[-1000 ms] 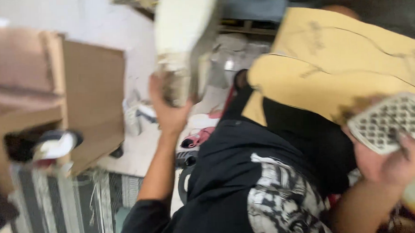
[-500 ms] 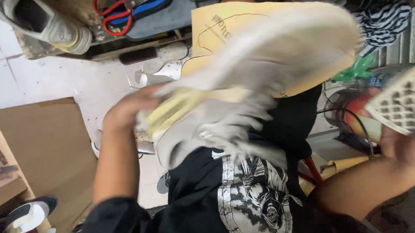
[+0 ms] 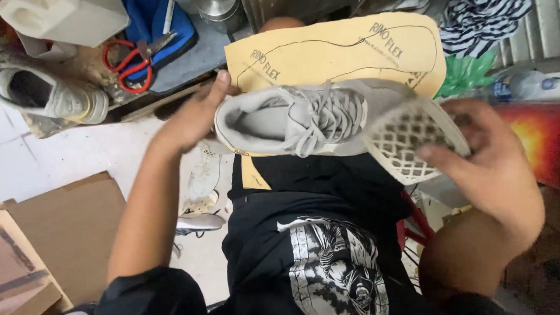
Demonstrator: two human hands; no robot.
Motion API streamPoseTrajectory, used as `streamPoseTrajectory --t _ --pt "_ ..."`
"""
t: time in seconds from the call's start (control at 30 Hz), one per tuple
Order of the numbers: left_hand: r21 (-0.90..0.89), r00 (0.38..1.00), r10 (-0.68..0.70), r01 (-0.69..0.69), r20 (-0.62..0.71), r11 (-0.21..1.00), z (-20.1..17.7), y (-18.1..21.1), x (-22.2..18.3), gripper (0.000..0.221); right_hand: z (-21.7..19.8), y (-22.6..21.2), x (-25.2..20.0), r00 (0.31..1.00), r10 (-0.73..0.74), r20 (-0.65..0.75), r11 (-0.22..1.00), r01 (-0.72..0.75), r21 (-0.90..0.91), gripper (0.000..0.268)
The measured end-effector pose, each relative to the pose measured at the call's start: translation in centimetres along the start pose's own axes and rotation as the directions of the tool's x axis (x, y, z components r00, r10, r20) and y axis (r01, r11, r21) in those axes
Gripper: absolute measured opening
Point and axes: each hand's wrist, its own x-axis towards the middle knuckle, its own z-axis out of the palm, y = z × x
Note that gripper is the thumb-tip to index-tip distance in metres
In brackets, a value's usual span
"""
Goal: Trimming excess material from a shoe sole using scissors and fitting it to the shoe body.
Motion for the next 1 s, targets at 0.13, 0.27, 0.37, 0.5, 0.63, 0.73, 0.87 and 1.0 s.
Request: streamPoseTrajectory --t 0.13,0.27,0.37,0.5,0.63,0.73,0.87,1.0 --pt "-0.160 0.995 -0.085 0.093 0.057 0.983 0.9 -1.8 -0.6 0.086 3.4 -3.8 3.3 0.975 0.061 0.216 0.998 -0.054 -0.040 0.042" --pt "-0.148 0.995 -0.009 0.023 0.096 0.989 -0.1 -2.3 -1.6 0.093 6.2 -3.3 5.0 0.985 -0.065 0.163 0.979 0.095 -0.182 0.038" --pt "-0.426 0.934 0.306 -0.205 0.185 0.881 -0.1 -6.0 0.3 0.098 5.4 -4.2 3.2 0.955 -0.284 0.086 0.928 0.296 -0.226 0.034" --pt "-0.149 0.902 0.361 -0.334 0.237 0.931 -0.8 -5.5 -0.9 0.082 4.4 -6.4 1.0 0.890 -0.455 -0.035 0.860 0.429 -0.278 0.036" --pt "-0.206 0.913 0.385 -0.354 0.135 0.912 -0.1 -4.9 -1.1 0.094 6.0 -10.8 1.9 0.578 -0.716 0.392 0.484 0.815 -0.317 0.029" --pt "-0.180 0.920 0.380 -0.358 0.100 0.916 0.1 -4.5 -1.3 0.096 8.8 -12.6 3.8 0.409 -0.726 0.553 0.239 0.904 -0.354 0.023" --pt "-0.214 0.824 0.545 -0.511 0.156 0.833 0.5 -7.8 0.3 0.093 13.5 -12.1 5.8 0.447 -0.374 0.813 0.051 0.885 -0.463 0.017" --pt "-0.070 0.815 0.579 -0.580 -0.037 0.812 1.4 -8.3 0.0 0.066 17.6 -8.6 7.1 0.519 -0.380 0.766 0.071 0.842 -0.535 0.029"
